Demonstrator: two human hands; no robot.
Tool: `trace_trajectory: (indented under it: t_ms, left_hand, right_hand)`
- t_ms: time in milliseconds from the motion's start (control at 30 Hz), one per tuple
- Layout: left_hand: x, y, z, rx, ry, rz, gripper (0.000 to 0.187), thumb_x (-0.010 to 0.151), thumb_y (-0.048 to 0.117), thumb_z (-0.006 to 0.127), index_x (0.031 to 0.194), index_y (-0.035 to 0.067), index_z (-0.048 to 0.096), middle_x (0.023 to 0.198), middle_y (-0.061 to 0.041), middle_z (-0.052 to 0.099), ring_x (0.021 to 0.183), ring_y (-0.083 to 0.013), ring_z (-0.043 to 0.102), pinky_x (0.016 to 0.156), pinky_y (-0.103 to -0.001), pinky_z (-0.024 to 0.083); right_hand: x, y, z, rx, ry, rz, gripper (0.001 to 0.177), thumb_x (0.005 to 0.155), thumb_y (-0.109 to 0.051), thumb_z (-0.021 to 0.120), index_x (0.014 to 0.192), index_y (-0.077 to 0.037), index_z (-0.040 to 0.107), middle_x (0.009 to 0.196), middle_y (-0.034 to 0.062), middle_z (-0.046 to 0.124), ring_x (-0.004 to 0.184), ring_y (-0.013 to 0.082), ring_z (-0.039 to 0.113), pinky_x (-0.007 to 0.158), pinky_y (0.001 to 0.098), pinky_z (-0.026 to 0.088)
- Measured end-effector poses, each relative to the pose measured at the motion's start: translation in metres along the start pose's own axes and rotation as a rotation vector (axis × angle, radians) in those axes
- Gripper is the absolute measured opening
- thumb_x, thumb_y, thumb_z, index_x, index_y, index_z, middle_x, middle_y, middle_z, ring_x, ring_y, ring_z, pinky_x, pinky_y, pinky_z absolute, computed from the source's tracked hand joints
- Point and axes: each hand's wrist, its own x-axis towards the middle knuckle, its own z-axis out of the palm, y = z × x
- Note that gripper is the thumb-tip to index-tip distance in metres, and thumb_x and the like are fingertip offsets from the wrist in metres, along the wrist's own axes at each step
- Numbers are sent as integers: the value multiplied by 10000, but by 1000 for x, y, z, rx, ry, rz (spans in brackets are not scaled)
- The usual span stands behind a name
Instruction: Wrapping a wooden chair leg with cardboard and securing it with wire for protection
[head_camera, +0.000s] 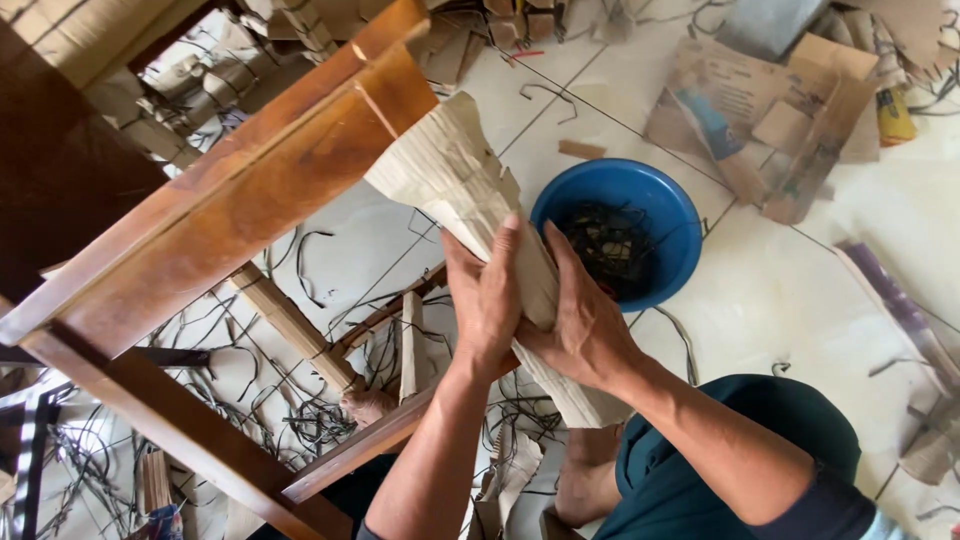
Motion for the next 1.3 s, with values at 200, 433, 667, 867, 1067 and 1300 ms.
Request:
trace_trajectory:
  t_ms: [200, 433, 667, 867, 1067, 1300]
  left_hand:
    - [17, -32, -5, -18, 51, 14, 670, 868, 521, 747, 1255, 52, 465, 1046, -201, 636, 1034, -285, 651, 937, -528, 547]
    - [12, -50, -3, -20, 26, 89, 897, 922, 599, 641, 1464, -25, 294, 1164, -263, 502, 1142, -357, 551, 1021, -619, 479]
    - [8, -95, 2, 533, 438, 813, 995, 995, 531, 631, 1638, 36, 56, 1627, -312, 162, 1513, -494, 225, 1185, -752, 215]
    - [2, -85, 2, 1081, -286, 1503, 456, 1023, 515, 500, 984, 119, 723, 924, -81, 660, 1225, -287, 613, 1266, -580, 216]
    - [12, -92, 1, 997, -340, 1631, 557, 1074, 489, 361, 846, 77, 659, 857, -145, 591, 992, -325, 629, 1196, -544, 346]
    - [3, -81, -9, 1218, -557, 1528, 410, 1027, 393, 473, 1038, 28, 660, 987, -161, 626, 1087, -324, 600, 1225, -550, 287]
  right_hand:
    - [-58, 44, 21, -173, 4, -47, 1069, 731, -397, 795, 1567, 2, 262, 1440, 258, 483, 1281, 456, 559, 927, 554, 556]
    - [-80, 70, 35, -152, -4, 12, 959, 758, -321, 700, 1572, -85, 252, 1513, 164, 491, 1195, 420, 634, 904, 589, 570]
    - [-73, 63, 30, -77, 6, -21, 864, 729, -204, 776, 1470, -43, 362, 1293, 238, 636, 1034, 435, 721, 832, 599, 601]
    - [-68, 49, 16, -66, 52, -35, 357, 747, -253, 774, 1023, -71, 639, 912, 151, 706, 727, 465, 726, 495, 603, 583]
    - [-67, 49, 4, 1, -17, -122, 274, 761, -243, 798, 906, -80, 633, 758, 130, 630, 619, 340, 736, 492, 500, 624]
    - [-70, 62, 10, -42, -123, -2, 453, 832, -343, 734, 1083, -59, 486, 812, 191, 665, 725, 500, 690, 501, 634, 575]
